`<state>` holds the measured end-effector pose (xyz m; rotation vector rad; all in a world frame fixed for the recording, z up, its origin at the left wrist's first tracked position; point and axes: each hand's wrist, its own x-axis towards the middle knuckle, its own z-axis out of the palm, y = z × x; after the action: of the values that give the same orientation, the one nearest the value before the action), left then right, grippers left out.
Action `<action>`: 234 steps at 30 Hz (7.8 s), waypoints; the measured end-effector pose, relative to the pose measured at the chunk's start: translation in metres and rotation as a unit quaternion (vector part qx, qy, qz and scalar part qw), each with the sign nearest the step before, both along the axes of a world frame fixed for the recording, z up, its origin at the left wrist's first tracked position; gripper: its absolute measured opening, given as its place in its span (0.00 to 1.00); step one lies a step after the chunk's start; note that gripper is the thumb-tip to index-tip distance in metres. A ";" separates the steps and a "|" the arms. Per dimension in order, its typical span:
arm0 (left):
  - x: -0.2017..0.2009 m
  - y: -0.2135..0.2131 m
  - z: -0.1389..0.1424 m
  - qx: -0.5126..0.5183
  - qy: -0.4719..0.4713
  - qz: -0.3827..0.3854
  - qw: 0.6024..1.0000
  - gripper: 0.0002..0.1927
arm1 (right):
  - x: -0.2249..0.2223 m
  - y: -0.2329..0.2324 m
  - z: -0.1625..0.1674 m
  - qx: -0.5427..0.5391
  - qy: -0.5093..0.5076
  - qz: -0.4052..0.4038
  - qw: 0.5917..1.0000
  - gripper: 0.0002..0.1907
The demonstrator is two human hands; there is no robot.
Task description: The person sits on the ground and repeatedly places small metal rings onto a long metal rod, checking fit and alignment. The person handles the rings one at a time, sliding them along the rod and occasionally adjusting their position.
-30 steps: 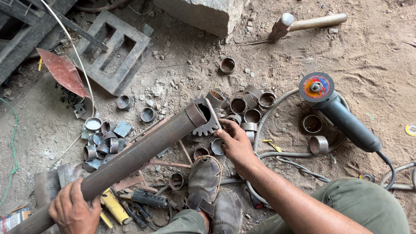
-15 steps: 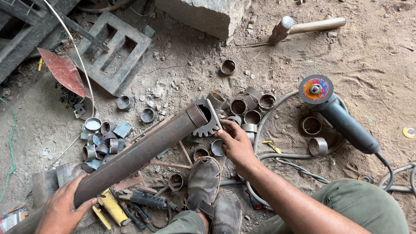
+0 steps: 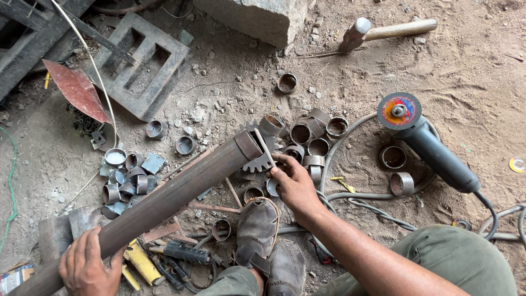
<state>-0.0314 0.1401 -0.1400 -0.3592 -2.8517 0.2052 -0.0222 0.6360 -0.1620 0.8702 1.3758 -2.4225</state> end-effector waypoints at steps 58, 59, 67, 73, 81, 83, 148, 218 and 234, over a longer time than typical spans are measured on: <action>0.002 0.009 -0.001 -0.004 -0.024 0.050 0.998 0.44 | 0.009 0.003 0.020 -0.002 0.034 -0.010 0.999 0.20; 0.001 0.009 -0.001 -0.008 -0.024 0.050 0.998 0.44 | 0.009 0.003 0.019 0.001 0.040 -0.013 0.999 0.20; 0.001 0.007 -0.001 0.000 -0.022 0.050 0.998 0.43 | 0.011 -0.001 0.019 0.003 0.039 -0.007 0.999 0.20; 0.002 0.002 0.002 -0.018 -0.016 0.040 0.999 0.45 | 0.011 -0.006 0.025 0.001 0.013 -0.014 1.000 0.20; 0.010 0.001 0.017 0.046 0.008 0.012 0.999 0.41 | 0.015 -0.003 0.018 0.041 -0.012 -0.052 0.998 0.19; 0.013 0.000 0.025 0.047 0.011 0.006 0.999 0.41 | 0.018 -0.003 0.008 0.047 -0.029 -0.070 0.996 0.19; -0.488 -0.229 -0.060 0.063 -0.170 0.172 0.968 0.14 | -0.238 -0.208 -0.122 0.667 -0.117 0.400 0.617 0.23; 0.148 0.049 0.273 0.631 -0.062 -0.231 0.738 0.10 | 0.155 -0.257 0.253 -0.006 0.309 0.150 0.939 0.10; 0.148 0.028 0.262 0.642 -0.097 -0.241 0.721 0.08 | 0.155 -0.261 0.252 -0.015 0.374 0.132 0.918 0.10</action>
<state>0.1167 0.1685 0.1216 -0.7382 -2.1819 -1.8453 0.1325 0.3747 0.0900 -0.3071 1.5267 -2.6354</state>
